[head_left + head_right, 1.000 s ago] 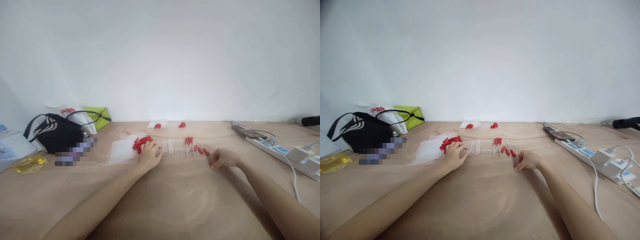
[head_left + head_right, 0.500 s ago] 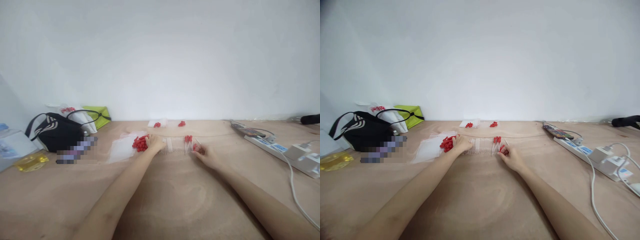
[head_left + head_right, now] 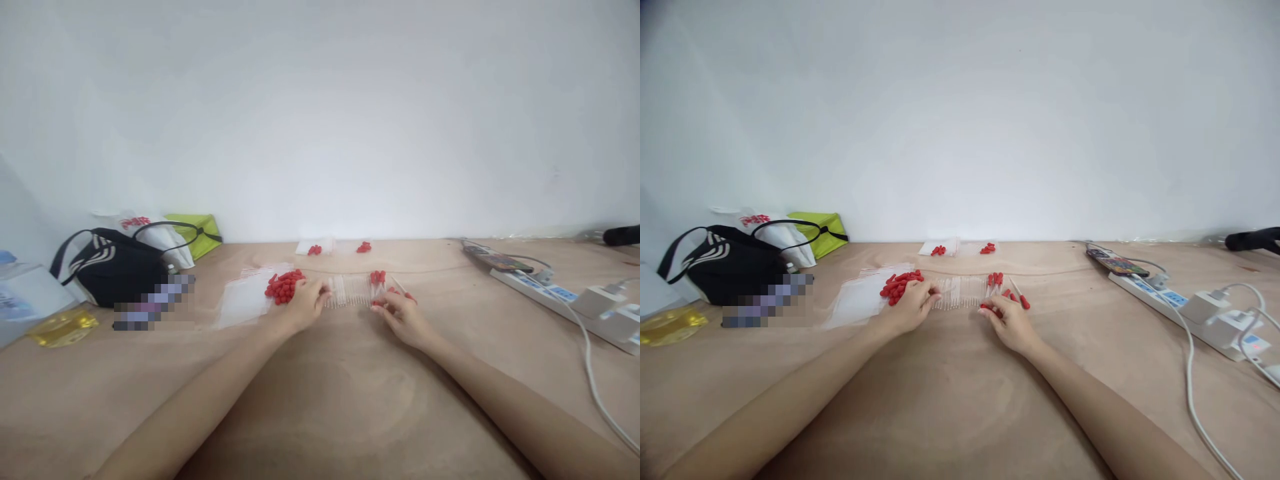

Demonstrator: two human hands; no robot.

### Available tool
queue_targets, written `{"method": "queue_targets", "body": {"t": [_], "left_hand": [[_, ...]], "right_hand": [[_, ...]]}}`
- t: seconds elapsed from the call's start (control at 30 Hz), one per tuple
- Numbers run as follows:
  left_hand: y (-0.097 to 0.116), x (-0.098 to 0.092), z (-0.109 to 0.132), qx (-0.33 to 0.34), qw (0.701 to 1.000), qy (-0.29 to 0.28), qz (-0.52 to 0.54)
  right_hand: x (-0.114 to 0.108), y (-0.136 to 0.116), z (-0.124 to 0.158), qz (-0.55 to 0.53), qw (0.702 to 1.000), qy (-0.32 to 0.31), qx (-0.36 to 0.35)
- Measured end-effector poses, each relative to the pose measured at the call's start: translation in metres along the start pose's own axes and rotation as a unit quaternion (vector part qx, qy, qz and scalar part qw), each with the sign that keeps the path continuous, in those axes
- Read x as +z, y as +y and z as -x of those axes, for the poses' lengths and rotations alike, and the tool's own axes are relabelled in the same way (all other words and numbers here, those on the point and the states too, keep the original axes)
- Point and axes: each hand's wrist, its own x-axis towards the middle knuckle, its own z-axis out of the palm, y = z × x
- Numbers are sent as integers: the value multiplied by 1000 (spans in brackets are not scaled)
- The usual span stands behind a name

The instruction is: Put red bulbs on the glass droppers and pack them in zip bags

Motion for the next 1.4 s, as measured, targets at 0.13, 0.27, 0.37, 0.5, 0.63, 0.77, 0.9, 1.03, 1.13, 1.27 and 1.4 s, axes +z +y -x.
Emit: {"method": "queue_targets", "body": {"t": [0.13,0.27,0.37,0.5,0.63,0.77,0.9,1.03,1.13,1.27,1.4], "left_hand": [[-5,13,28,143,981,85,99],[-7,27,30,191,966,104,140],[-7,30,29,195,966,95,139],[-7,28,30,197,967,93,134],[-7,27,30,199,967,89,130],[-8,29,30,198,969,80,123],[-8,32,31,213,967,60,124],[-8,34,31,235,961,58,133],[-7,32,32,241,963,42,116],[-5,28,34,247,965,27,86],[-3,27,36,261,963,25,62]], "right_hand": [[16,-17,-5,-20,999,-31,-33],[26,-23,-4,-47,997,-34,-53],[26,-23,-1,-59,997,-36,-43],[24,-22,2,-70,997,-33,-22],[24,-22,2,-82,996,-26,-23],[24,-22,2,-79,996,-25,-45],[24,-21,4,-53,995,-19,-79],[24,-20,6,-29,995,-17,-95],[23,-19,7,-6,993,-22,-112],[21,-19,9,53,988,-41,-138],[21,-19,9,99,979,-64,-167]]}}
